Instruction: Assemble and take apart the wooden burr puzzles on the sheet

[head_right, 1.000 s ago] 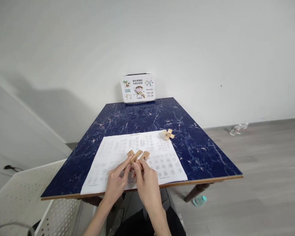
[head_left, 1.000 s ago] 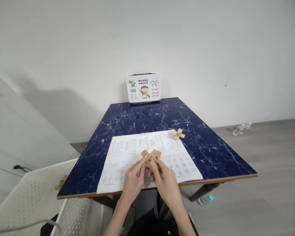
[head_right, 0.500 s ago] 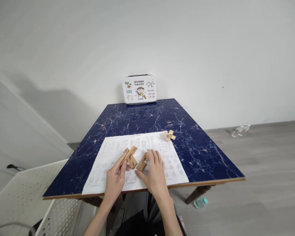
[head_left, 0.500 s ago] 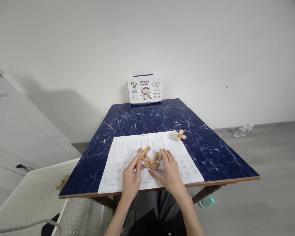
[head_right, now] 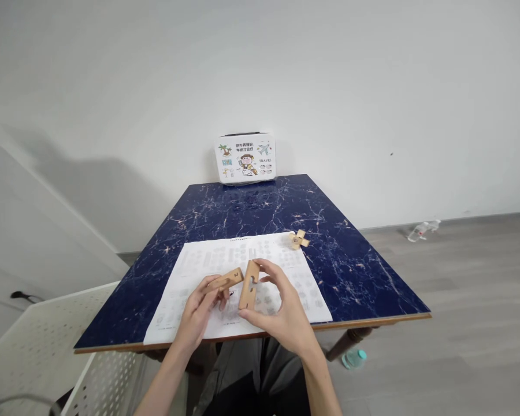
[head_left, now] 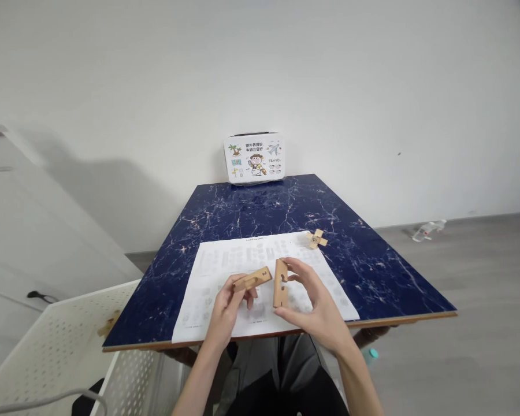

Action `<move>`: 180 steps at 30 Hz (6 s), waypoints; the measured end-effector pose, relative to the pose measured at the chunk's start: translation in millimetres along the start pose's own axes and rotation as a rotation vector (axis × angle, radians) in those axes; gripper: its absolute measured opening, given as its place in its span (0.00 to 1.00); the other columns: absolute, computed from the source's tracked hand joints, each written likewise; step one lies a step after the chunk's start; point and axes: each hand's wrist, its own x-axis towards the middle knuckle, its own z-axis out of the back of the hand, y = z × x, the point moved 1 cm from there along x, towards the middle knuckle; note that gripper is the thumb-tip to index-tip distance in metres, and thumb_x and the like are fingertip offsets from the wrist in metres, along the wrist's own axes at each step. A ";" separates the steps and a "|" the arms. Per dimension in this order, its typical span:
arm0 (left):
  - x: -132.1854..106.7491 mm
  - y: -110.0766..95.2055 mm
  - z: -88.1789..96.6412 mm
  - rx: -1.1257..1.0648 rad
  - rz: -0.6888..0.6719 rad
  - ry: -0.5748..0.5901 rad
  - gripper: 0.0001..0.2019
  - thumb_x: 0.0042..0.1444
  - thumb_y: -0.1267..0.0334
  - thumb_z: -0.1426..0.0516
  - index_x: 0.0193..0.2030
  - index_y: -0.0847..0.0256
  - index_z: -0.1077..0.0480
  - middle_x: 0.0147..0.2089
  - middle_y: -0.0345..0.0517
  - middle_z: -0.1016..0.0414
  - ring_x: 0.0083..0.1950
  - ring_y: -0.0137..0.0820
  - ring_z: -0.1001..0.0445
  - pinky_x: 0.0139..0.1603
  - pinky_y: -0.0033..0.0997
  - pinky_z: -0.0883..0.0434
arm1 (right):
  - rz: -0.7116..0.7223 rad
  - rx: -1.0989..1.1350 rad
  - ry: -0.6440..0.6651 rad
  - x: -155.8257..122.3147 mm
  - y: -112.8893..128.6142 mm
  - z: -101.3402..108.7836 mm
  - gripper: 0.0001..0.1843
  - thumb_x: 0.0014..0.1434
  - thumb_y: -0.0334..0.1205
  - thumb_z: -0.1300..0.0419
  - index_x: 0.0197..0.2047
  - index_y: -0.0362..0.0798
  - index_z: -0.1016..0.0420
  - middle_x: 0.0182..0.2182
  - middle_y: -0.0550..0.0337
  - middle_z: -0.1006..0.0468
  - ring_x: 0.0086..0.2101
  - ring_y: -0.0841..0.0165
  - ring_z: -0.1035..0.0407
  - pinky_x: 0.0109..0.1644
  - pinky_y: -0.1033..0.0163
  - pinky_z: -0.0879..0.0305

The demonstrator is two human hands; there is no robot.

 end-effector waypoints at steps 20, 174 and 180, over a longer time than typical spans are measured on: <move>1.5 2.0 11.9 -0.351 0.267 -0.150 0.20 0.50 0.50 0.29 0.40 0.65 0.21 0.31 0.45 0.24 0.29 0.30 0.29 0.31 0.30 0.33 | 0.055 0.110 0.072 14.2 7.2 -35.8 0.44 0.54 0.48 0.25 0.69 0.58 0.37 0.68 0.50 0.34 0.61 0.52 0.33 0.64 0.45 0.33; -7.8 -13.8 18.0 0.407 0.126 0.122 0.16 0.68 0.47 0.46 0.49 0.56 0.28 0.36 0.42 0.29 0.39 0.33 0.29 0.44 0.33 0.32 | -0.132 -0.305 -0.205 -17.8 -37.5 3.1 0.15 0.69 0.49 0.44 0.46 0.49 0.23 0.45 0.49 0.18 0.43 0.57 0.23 0.47 0.56 0.28; -0.3 -17.6 85.2 0.783 0.047 -0.003 0.17 0.64 0.47 0.46 0.45 0.57 0.26 0.43 0.46 0.20 0.44 0.38 0.24 0.49 0.36 0.29 | -0.160 -0.299 -0.079 -18.5 -56.2 -0.6 0.14 0.69 0.48 0.45 0.43 0.49 0.22 0.41 0.51 0.17 0.42 0.58 0.23 0.47 0.57 0.29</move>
